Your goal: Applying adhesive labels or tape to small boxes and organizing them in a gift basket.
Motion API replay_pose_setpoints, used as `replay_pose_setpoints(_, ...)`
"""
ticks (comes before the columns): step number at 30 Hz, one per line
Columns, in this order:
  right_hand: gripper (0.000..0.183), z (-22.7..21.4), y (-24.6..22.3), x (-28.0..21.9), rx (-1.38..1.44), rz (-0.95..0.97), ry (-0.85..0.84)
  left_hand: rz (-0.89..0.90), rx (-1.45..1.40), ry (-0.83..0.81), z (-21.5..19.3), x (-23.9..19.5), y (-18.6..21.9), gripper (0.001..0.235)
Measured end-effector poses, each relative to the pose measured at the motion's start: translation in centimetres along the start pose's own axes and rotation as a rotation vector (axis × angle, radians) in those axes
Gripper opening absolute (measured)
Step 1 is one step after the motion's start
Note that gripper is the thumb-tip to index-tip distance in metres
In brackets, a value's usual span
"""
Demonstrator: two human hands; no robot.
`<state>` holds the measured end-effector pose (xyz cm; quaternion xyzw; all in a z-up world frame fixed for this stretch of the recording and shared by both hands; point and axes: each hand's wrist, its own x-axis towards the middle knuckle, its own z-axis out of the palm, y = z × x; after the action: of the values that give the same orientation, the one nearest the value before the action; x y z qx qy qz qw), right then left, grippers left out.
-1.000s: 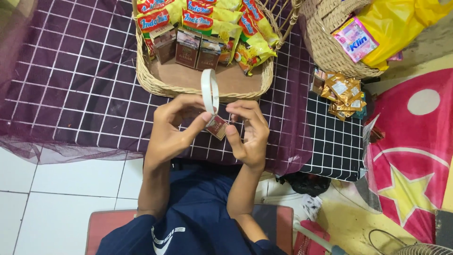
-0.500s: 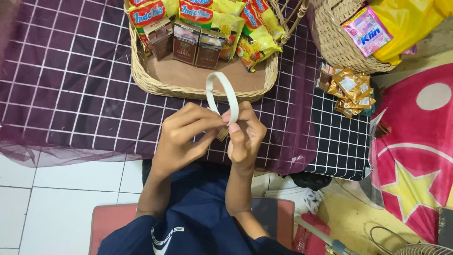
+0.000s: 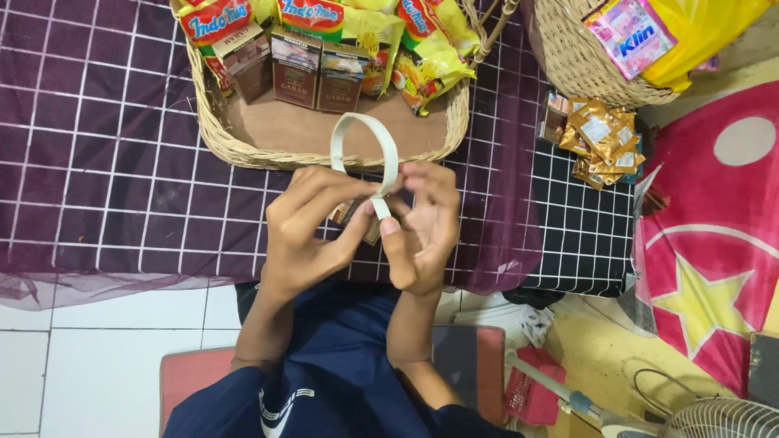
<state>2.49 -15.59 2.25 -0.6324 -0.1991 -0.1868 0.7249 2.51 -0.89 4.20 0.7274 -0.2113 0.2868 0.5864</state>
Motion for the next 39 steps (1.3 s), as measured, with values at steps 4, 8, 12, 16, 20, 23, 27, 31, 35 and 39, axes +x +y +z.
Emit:
replay_pose_setpoints(4, 0.025, -1.8, -0.9, 0.5, -0.399, -0.127, -0.169, -0.037, -0.012, 0.052, 0.1, 0.2, 0.7, 0.013)
replay_pose_setpoints(8, 0.030, -2.1, -1.4, 0.8, -0.475, -0.139, -0.244, -0.064, 0.026, -0.065, -0.2, -0.4, 0.1, 0.015)
replay_pose_setpoints(12, 0.014, -1.6, -1.8, 1.0, -0.466, -0.165, -0.121, -0.086, -0.049, -0.215, -0.6, 0.0, 0.7, 0.012)
replay_pose_setpoints(16, 0.009, -0.8, -1.9, 1.4, -0.436, -0.156, -0.062, -0.149, -0.109, -0.271, -0.4, -0.5, -0.1, 0.011)
replay_pose_setpoints(20, 0.008, -0.2, -1.9, 1.0, -0.479, -0.172, 0.040, -0.109, -0.028, -0.230, -0.3, -1.0, -1.0, 0.011)
replay_pose_setpoints(23, 0.006, -1.0, -1.9, 1.0, -0.530, -0.176, 0.014, -0.102, 0.005, -0.233, -0.7, -0.8, -0.8, 0.009)
replay_pose_setpoints(27, 0.006, -1.5, -2.3, 1.0, -0.527, -0.120, -0.050, -0.102, -0.004, -0.257, -1.1, -0.5, -0.3, 0.008)
replay_pose_setpoints(31, 0.007, -2.6, -2.4, 0.2, -0.455, 0.047, -0.094, -0.131, -0.013, -0.257, -1.3, -0.9, -0.2, 0.009)
replay_pose_setpoints(35, 0.018, -2.5, -2.9, 0.2, -0.413, 0.195, -0.119, -0.115, 0.049, -0.261, -1.3, -0.9, 0.0, 0.008)
replay_pose_setpoints(39, 0.008, -2.1, -3.8, 0.8, -0.522, 0.203, -0.214, -0.093, 0.118, -0.287, -1.3, -0.9, 0.1, 0.007)
